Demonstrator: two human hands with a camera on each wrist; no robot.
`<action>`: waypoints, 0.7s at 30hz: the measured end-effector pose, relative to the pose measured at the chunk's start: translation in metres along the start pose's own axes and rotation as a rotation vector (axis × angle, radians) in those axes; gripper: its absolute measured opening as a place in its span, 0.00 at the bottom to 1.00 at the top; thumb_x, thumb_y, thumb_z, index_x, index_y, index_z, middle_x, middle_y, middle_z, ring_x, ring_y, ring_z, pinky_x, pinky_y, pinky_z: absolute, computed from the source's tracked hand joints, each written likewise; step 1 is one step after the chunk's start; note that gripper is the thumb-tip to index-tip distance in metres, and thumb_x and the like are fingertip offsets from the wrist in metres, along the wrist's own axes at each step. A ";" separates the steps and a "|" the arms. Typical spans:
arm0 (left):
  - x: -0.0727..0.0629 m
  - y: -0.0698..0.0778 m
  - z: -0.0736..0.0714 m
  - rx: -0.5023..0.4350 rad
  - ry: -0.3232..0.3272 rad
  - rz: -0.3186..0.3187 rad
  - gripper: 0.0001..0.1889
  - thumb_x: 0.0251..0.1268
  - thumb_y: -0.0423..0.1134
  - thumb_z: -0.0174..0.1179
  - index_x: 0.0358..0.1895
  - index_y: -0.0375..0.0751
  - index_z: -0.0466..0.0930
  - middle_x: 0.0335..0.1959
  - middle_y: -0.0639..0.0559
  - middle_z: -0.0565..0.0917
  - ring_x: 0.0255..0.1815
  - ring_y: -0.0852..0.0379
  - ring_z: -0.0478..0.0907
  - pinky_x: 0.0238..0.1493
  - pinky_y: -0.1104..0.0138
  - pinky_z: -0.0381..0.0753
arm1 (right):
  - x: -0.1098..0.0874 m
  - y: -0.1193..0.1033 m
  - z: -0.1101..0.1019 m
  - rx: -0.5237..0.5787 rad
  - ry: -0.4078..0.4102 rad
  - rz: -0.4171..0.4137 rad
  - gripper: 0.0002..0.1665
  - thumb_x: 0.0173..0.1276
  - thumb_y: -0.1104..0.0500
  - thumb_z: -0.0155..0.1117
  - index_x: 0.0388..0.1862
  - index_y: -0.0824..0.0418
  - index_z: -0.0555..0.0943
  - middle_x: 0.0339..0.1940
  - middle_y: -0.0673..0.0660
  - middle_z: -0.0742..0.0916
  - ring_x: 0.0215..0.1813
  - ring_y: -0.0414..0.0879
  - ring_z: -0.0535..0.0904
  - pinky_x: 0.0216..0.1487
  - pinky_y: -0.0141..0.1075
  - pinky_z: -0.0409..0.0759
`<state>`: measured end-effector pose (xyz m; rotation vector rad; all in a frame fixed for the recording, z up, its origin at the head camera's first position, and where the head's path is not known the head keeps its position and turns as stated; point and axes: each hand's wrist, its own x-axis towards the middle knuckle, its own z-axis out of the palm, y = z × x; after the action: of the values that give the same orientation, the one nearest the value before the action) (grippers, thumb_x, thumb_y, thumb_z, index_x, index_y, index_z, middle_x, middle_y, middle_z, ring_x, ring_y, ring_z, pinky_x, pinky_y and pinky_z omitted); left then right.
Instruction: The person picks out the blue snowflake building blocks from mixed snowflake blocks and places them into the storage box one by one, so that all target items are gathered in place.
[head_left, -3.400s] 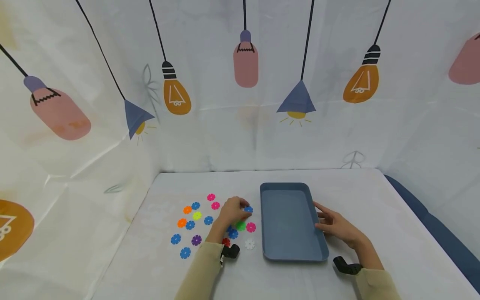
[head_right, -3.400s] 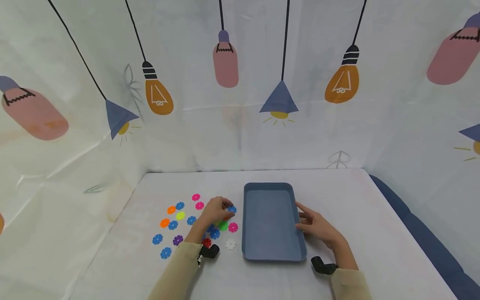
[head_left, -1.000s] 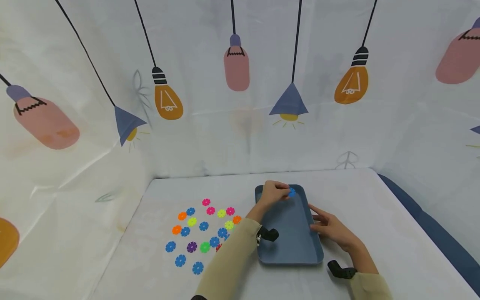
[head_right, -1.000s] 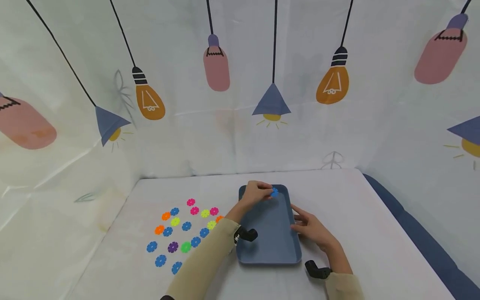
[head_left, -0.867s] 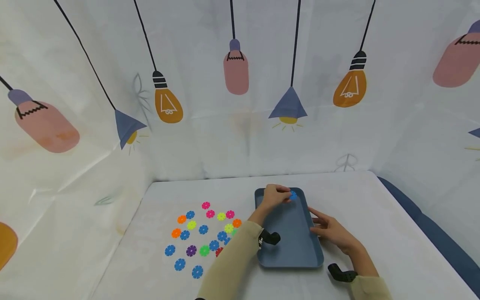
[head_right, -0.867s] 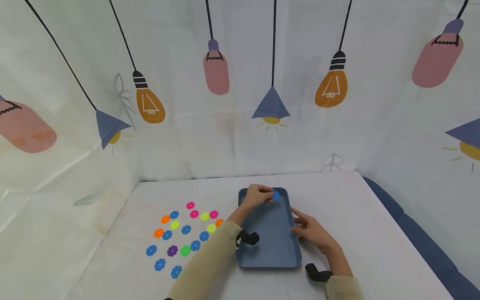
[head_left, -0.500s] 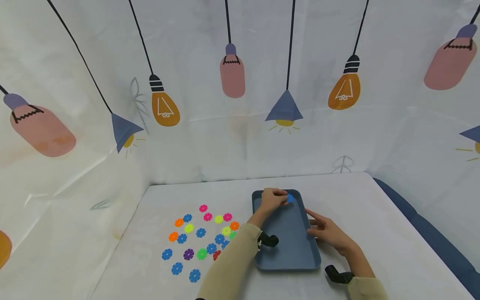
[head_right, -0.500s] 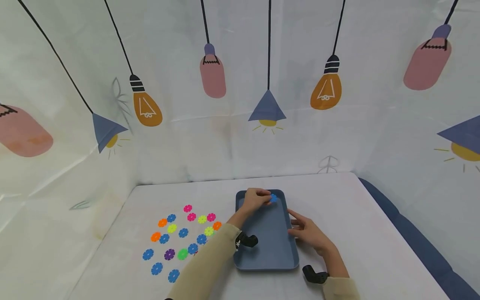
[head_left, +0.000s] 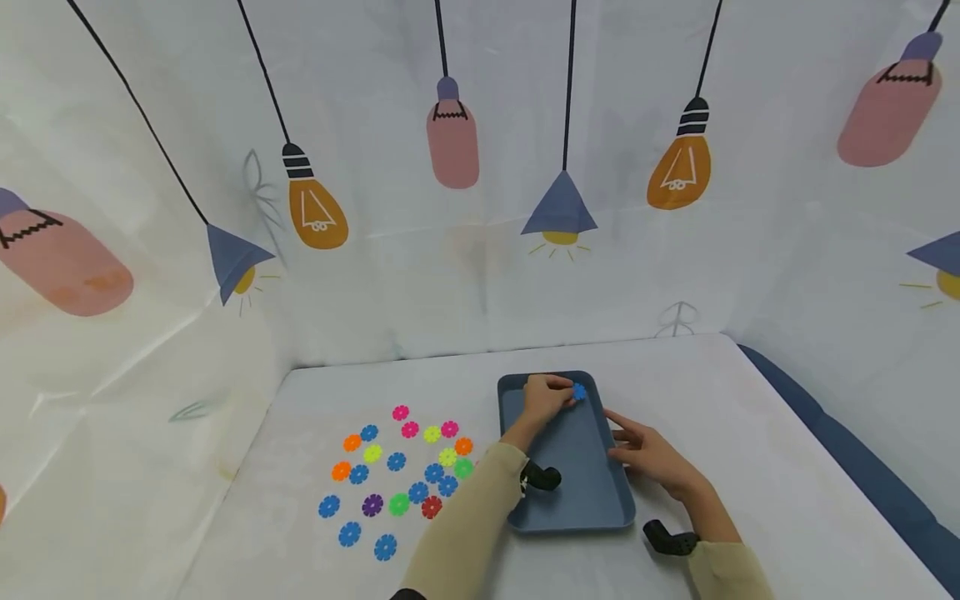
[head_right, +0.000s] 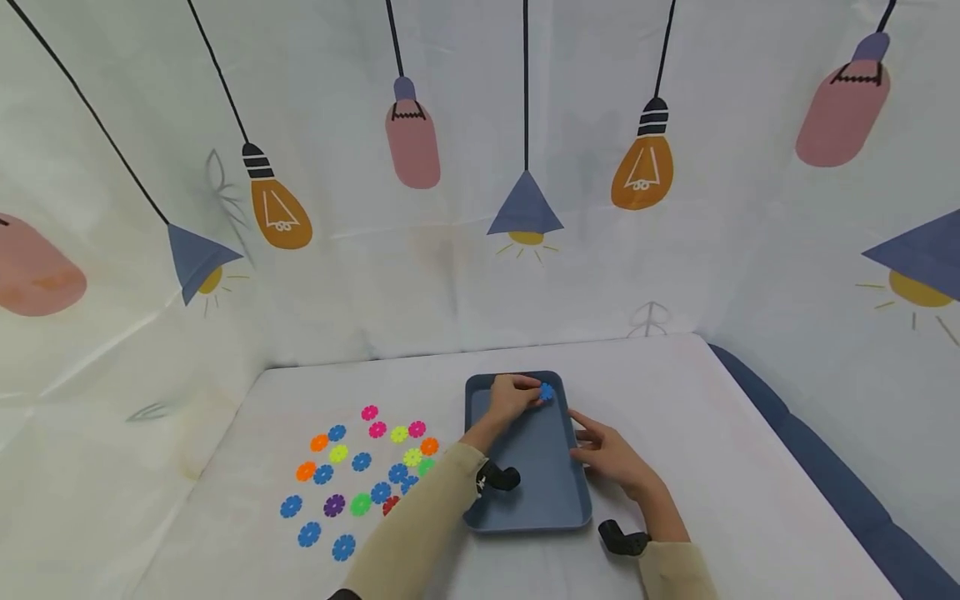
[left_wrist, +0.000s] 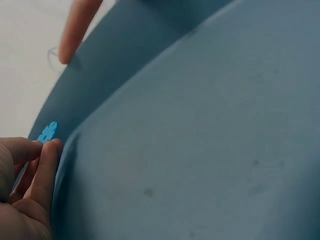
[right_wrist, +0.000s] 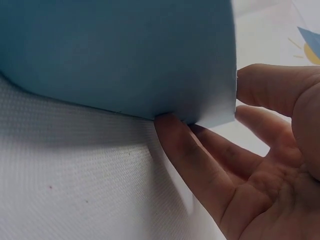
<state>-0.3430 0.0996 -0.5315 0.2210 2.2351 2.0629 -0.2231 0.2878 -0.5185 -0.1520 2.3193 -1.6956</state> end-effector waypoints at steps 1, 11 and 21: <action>0.000 0.000 0.001 0.004 0.004 0.006 0.06 0.58 0.23 0.65 0.38 0.30 0.86 0.30 0.45 0.85 0.25 0.56 0.85 0.29 0.69 0.84 | 0.000 -0.001 0.000 0.001 0.000 -0.006 0.41 0.69 0.60 0.63 0.78 0.57 0.57 0.65 0.74 0.72 0.60 0.61 0.75 0.51 0.49 0.80; -0.001 -0.003 0.003 -0.020 0.007 -0.034 0.08 0.56 0.20 0.64 0.40 0.27 0.85 0.33 0.44 0.85 0.30 0.54 0.86 0.33 0.69 0.84 | 0.001 0.000 -0.001 0.013 0.004 0.009 0.41 0.69 0.61 0.63 0.78 0.57 0.58 0.65 0.74 0.71 0.60 0.62 0.75 0.52 0.50 0.80; 0.004 -0.004 0.003 0.106 0.030 -0.046 0.08 0.53 0.23 0.67 0.38 0.33 0.87 0.29 0.46 0.86 0.28 0.59 0.84 0.31 0.68 0.84 | 0.005 -0.002 -0.001 0.039 0.007 0.008 0.42 0.68 0.63 0.64 0.77 0.57 0.58 0.65 0.75 0.71 0.60 0.63 0.75 0.50 0.51 0.81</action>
<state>-0.3470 0.1033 -0.5355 0.1456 2.3470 1.9402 -0.2279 0.2868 -0.5174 -0.1295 2.2873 -1.7394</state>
